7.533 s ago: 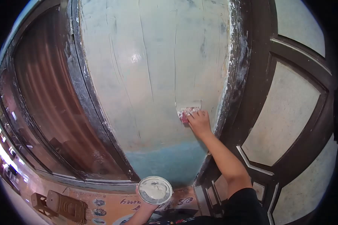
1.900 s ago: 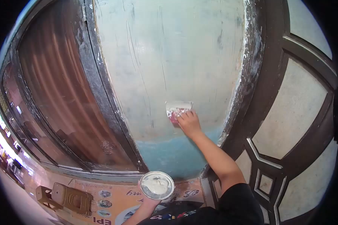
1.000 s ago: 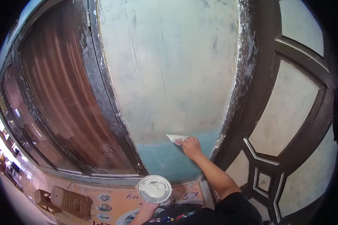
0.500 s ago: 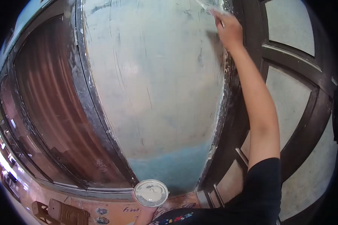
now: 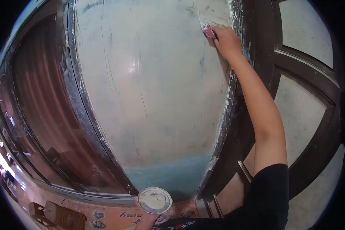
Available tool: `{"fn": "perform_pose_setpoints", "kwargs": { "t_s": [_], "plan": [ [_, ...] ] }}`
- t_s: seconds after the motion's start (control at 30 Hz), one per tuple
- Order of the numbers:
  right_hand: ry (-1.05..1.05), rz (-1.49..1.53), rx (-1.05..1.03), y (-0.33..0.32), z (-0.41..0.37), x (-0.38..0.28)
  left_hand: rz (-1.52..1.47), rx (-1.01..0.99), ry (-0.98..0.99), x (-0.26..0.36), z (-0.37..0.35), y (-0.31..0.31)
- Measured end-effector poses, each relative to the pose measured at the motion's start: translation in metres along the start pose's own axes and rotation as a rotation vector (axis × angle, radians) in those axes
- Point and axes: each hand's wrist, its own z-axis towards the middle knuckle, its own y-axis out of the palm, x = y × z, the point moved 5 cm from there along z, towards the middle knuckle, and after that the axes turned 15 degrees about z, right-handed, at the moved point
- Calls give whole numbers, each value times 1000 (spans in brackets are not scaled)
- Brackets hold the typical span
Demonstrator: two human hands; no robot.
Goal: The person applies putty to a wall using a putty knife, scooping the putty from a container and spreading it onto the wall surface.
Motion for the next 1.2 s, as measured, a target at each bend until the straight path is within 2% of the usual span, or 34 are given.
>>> {"fn": "perform_pose_setpoints", "kwargs": {
  "t_s": [0.33,0.43,0.77,0.83,0.9,0.97,1.03,1.07,1.1,1.2],
  "plan": [
    [64,46,-205,9,-139,-40,27,7,-132,-26,-23,14],
    [115,105,-250,14,-186,-52,113,62,-190,-32,-26,11],
    [195,236,-411,44,-363,-89,44,32,-170,-20,-40,16],
    [133,212,-354,44,-404,-106,66,61,-152,-19,-40,19],
    [195,251,-430,41,-443,-124,73,60,-156,-19,-40,21],
    [330,237,-658,51,-503,-133,109,45,-156,-21,-38,23],
    [359,275,-617,51,-541,-149,96,44,-164,-20,-39,27],
    [385,312,-579,50,-548,-152,79,43,-172,-21,-39,29],
    [455,358,-624,49,-549,-155,79,48,-173,-22,-38,28],
    [465,344,-605,41,-543,-158,5,33,-205,-25,-35,25]
  ]
}}
